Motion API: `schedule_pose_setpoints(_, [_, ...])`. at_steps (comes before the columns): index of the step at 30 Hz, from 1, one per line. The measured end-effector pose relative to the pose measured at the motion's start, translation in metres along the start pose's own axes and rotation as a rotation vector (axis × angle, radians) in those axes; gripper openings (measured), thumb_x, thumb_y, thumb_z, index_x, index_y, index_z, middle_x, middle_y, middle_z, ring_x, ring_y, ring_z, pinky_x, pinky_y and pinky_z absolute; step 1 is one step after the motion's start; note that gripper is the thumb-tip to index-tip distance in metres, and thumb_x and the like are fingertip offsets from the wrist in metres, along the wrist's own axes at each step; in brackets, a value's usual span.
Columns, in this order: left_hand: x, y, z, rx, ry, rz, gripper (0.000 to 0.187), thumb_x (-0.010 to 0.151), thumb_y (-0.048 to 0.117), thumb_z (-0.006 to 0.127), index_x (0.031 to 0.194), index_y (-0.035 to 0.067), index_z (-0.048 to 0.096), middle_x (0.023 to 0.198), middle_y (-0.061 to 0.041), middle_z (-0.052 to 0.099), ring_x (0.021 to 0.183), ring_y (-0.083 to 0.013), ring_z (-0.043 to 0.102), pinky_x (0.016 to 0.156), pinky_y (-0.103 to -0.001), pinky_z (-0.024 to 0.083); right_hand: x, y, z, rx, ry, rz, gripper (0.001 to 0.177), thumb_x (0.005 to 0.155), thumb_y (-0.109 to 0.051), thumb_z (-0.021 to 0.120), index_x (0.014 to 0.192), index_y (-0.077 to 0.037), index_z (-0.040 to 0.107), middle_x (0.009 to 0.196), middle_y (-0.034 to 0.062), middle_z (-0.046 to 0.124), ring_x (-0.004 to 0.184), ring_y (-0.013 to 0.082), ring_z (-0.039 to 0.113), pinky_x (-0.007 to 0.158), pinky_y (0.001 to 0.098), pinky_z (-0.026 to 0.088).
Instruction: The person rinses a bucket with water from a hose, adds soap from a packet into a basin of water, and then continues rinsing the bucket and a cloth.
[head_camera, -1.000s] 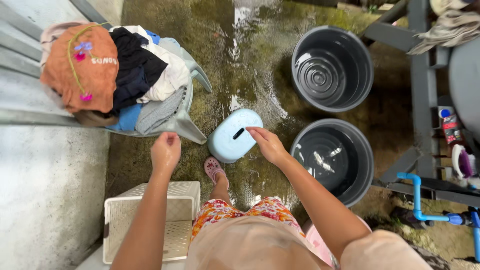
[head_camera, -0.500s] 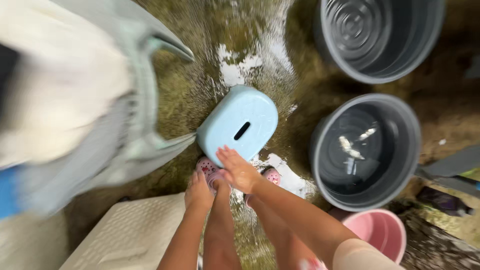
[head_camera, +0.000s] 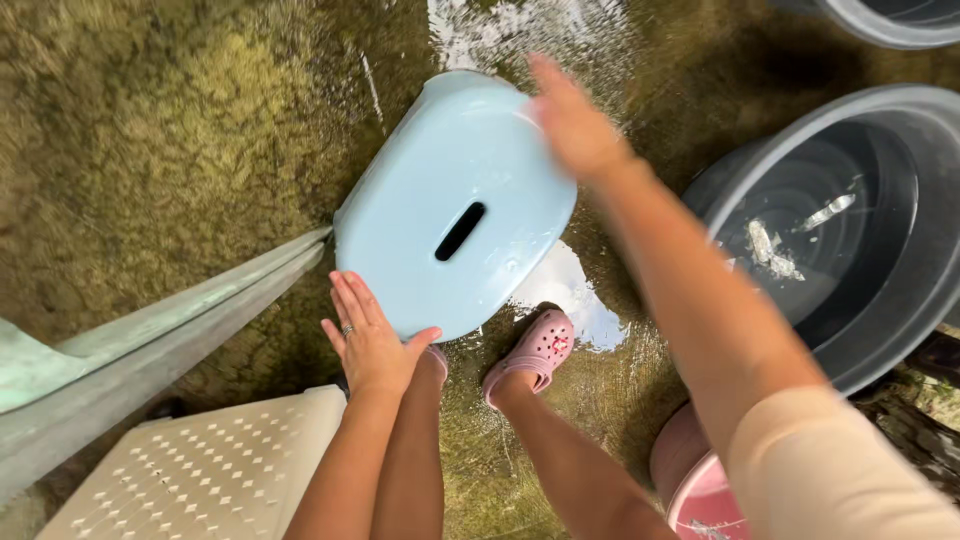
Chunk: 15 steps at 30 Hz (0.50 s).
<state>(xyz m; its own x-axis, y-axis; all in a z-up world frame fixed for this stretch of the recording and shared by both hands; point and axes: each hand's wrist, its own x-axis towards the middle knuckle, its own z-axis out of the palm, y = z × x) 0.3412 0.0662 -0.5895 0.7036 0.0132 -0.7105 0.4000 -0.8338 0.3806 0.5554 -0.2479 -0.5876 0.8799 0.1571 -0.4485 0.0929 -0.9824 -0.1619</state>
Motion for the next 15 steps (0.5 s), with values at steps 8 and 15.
schedule_pose_setpoints(8, [-0.001,0.016,-0.005,0.123,-0.073,-0.118,0.152,0.062,0.063,0.087,0.157,-0.003,-0.012,0.169,-0.020,-0.011,0.158,-0.0323,0.003,0.126,-0.053,0.009,-0.112,-0.029,0.065,0.350,0.277,-0.202,0.056,0.103,-0.026,0.055,0.154,-0.008,0.041,0.159,0.0080,0.044,0.156,0.0229,0.033,0.134,0.0357,0.020])
schedule_pose_setpoints(15, [0.005,-0.001,0.014,0.402,-0.044,-0.074,0.152,0.067,0.058,0.087,0.165,-0.002,-0.012,0.174,-0.018,-0.011,0.160,-0.0308,0.003,0.121,-0.057,0.012,-0.146,-0.134,0.121,0.292,-0.150,-0.460,0.090,0.088,-0.049,0.067,0.158,-0.006,0.029,0.166,0.0135,0.030,0.155,0.0302,0.023,0.127,0.0500,0.014])
